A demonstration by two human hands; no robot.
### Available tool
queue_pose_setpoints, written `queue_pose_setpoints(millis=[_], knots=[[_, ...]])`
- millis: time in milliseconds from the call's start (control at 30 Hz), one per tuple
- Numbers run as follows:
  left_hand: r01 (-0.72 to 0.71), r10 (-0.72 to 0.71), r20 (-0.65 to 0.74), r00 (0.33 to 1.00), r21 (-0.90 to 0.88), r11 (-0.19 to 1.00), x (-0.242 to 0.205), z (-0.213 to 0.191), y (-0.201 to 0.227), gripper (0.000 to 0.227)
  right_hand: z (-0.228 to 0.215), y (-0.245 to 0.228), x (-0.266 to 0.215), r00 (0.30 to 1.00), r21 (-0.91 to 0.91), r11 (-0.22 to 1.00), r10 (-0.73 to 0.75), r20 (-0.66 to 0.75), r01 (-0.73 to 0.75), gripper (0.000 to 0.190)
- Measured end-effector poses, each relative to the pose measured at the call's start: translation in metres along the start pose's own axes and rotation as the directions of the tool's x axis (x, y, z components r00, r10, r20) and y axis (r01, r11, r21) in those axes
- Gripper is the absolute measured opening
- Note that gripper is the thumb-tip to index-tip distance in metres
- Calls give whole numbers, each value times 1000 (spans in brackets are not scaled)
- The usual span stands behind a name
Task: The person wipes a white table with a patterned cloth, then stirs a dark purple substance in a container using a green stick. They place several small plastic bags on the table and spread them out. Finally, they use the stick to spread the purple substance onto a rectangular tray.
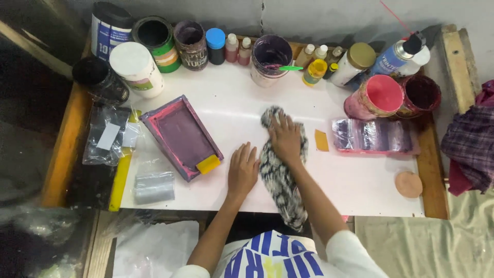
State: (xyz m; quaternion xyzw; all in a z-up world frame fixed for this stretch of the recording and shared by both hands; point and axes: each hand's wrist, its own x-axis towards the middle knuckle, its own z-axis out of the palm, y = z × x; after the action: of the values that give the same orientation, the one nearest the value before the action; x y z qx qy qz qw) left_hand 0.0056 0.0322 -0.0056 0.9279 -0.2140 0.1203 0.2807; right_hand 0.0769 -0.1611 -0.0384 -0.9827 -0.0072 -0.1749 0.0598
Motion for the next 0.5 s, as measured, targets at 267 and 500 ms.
queue_pose_setpoints(millis=[267,500], knots=[[5,-4,-35,999,25,1000,-10,29,-16,32,9,-78,72,934,472,839,-347,80,271,38],[26,-26,-29,999,12,1000,-3,9,1,27,11,-113,130,908,629,748,-388,158,211,39]])
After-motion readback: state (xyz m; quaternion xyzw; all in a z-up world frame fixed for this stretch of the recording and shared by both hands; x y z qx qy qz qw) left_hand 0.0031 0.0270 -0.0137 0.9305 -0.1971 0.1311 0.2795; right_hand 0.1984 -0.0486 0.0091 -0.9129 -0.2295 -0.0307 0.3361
